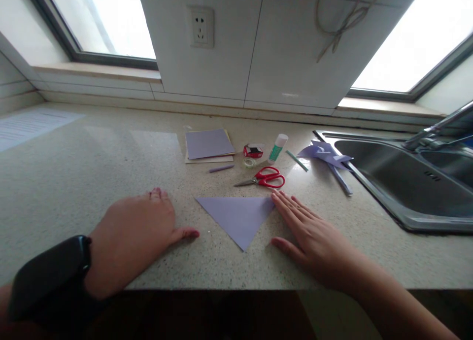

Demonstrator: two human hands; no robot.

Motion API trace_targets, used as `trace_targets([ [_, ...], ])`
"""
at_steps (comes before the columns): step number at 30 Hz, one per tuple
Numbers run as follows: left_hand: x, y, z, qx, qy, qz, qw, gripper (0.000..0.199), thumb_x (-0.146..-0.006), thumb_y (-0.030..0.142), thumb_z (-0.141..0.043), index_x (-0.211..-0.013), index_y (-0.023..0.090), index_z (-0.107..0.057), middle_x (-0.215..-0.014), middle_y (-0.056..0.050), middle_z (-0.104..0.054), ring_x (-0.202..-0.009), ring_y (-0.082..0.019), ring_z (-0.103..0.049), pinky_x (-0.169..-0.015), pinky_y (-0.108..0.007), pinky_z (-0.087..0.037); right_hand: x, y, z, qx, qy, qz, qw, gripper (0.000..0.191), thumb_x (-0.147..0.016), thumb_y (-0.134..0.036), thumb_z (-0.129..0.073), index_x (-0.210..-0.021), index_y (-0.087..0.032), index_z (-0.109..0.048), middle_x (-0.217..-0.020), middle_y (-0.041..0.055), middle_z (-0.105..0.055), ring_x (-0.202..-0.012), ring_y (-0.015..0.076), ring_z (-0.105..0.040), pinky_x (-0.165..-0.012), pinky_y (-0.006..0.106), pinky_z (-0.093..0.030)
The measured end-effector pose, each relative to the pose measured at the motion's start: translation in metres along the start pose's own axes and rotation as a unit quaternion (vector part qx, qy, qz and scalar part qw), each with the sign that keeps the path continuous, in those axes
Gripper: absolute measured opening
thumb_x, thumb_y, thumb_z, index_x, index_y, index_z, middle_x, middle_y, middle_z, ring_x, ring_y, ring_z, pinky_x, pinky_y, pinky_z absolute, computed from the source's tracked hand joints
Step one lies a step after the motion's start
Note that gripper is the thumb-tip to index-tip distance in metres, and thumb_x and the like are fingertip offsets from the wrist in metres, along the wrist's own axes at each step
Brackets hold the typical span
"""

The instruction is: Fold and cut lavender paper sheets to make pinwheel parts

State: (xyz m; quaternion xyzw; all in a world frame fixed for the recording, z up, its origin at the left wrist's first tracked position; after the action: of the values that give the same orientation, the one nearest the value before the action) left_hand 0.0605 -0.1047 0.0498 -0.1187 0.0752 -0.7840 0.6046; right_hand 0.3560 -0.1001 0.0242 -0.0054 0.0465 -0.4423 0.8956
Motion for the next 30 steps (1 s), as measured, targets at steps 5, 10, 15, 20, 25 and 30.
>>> trace_targets([
  [5,-0.008,0.007,0.002,0.02,0.072,-0.037,0.996,0.1,-0.083,0.083,-0.04,-0.126,-0.005,-0.063,-0.128,-0.039,-0.058,-0.116,-0.05,-0.061,-0.087,-0.059,-0.054,0.006,-0.025,0.011,-0.013,0.053,0.032,0.998,0.087,-0.095,-0.049,-0.053,-0.16,-0.014,-0.008,-0.162,0.0146,-0.024,-0.151,0.0299,-0.021,-0.12,0.053,-0.031],
  [10,-0.008,0.032,0.013,0.117,0.166,-0.138,0.969,0.099,-0.084,0.083,-0.034,-0.137,0.002,-0.055,-0.14,-0.03,-0.054,-0.13,-0.043,-0.052,-0.104,-0.057,-0.046,0.014,-0.071,0.004,-0.037,0.017,0.128,0.991,0.091,-0.086,-0.063,-0.058,-0.157,-0.013,-0.028,-0.158,0.0136,-0.037,-0.145,0.0364,-0.035,-0.117,0.057,-0.035],
  [15,-0.016,0.036,0.013,0.244,0.161,-0.197,0.936,0.075,-0.092,0.071,-0.042,-0.133,0.011,-0.058,-0.133,-0.019,-0.063,-0.123,-0.035,-0.056,-0.104,-0.052,-0.045,0.025,-0.08,0.009,-0.064,0.127,0.152,0.978,0.033,-0.091,-0.02,-0.055,-0.122,-0.021,-0.064,-0.106,0.0081,-0.075,-0.097,0.0266,-0.069,-0.1,0.051,-0.049],
  [20,-0.035,0.013,0.007,0.444,0.136,-0.115,0.878,0.047,-0.105,0.043,-0.029,-0.111,0.017,-0.068,-0.11,-0.009,-0.07,-0.105,-0.023,-0.062,-0.097,-0.042,-0.048,0.032,-0.063,0.036,-0.242,0.169,0.135,0.946,0.025,-0.092,-0.016,-0.052,-0.112,-0.025,-0.063,-0.088,0.0049,-0.073,-0.075,0.0209,-0.065,-0.066,0.038,-0.053],
  [25,-0.037,0.025,-0.009,0.676,-0.006,-0.079,0.733,0.038,-0.102,0.046,-0.041,-0.119,0.019,-0.061,-0.072,-0.001,-0.066,-0.063,-0.016,-0.06,-0.058,-0.026,-0.048,0.012,-0.031,0.058,-0.4,0.215,-0.049,0.889,0.008,-0.093,-0.022,-0.06,-0.094,-0.025,-0.068,-0.083,0.0032,-0.067,-0.069,0.0165,-0.061,-0.058,0.029,-0.05],
  [30,-0.035,0.043,-0.015,0.793,-0.097,-0.089,0.595,0.051,-0.099,0.053,-0.045,-0.138,0.02,-0.042,-0.067,-0.002,-0.069,-0.055,-0.015,-0.062,-0.046,-0.021,-0.044,-0.036,0.0,0.059,-0.453,0.244,-0.136,0.847,0.018,-0.091,-0.036,-0.061,-0.082,-0.022,-0.068,-0.062,-0.0018,-0.053,-0.055,0.0131,-0.048,-0.05,0.028,-0.042],
])
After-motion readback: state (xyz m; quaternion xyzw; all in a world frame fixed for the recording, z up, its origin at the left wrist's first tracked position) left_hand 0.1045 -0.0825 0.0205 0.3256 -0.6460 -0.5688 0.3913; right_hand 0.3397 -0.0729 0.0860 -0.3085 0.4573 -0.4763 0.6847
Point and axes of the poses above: each hand's wrist, its own x-axis away from the middle knuckle, its own z-axis out of the back of the hand, y = z × x, the point moved 5 cm from there along -x, towards the middle knuckle
